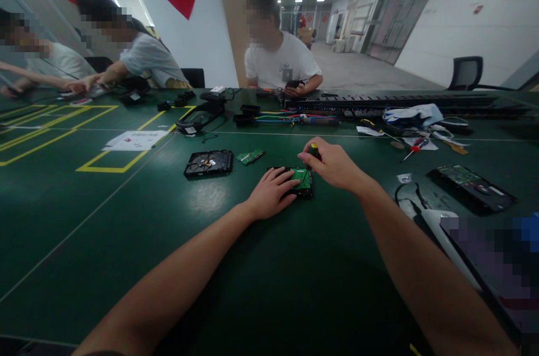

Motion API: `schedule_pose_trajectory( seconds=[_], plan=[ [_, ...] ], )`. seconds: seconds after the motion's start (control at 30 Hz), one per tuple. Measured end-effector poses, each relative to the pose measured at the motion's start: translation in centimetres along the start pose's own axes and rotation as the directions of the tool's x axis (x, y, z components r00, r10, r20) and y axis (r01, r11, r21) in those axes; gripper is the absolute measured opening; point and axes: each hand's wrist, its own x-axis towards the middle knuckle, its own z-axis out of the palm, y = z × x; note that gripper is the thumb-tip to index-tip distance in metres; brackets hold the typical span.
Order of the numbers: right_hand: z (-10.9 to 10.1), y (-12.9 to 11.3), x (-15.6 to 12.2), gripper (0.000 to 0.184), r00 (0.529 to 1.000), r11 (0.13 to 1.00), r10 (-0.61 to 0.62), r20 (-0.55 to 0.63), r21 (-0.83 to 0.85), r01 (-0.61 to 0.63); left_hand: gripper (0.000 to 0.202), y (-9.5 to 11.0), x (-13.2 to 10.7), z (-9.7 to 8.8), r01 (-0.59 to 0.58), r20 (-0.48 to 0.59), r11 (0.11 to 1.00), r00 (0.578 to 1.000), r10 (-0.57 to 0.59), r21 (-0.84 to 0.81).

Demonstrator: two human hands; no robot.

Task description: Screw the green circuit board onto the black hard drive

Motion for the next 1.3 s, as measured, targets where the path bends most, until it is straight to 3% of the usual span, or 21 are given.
schedule_pose_trajectory(
  seconds=[1.3],
  plan=[
    [0.12,0.68,0.11,0.033,1.0,0.998,0.01,-0.025,0.056,-0.008,0.05,-0.03,-0.04,0.07,-0.005,-0.023,1.0,1.0,0.004,-0.014]
  ],
)
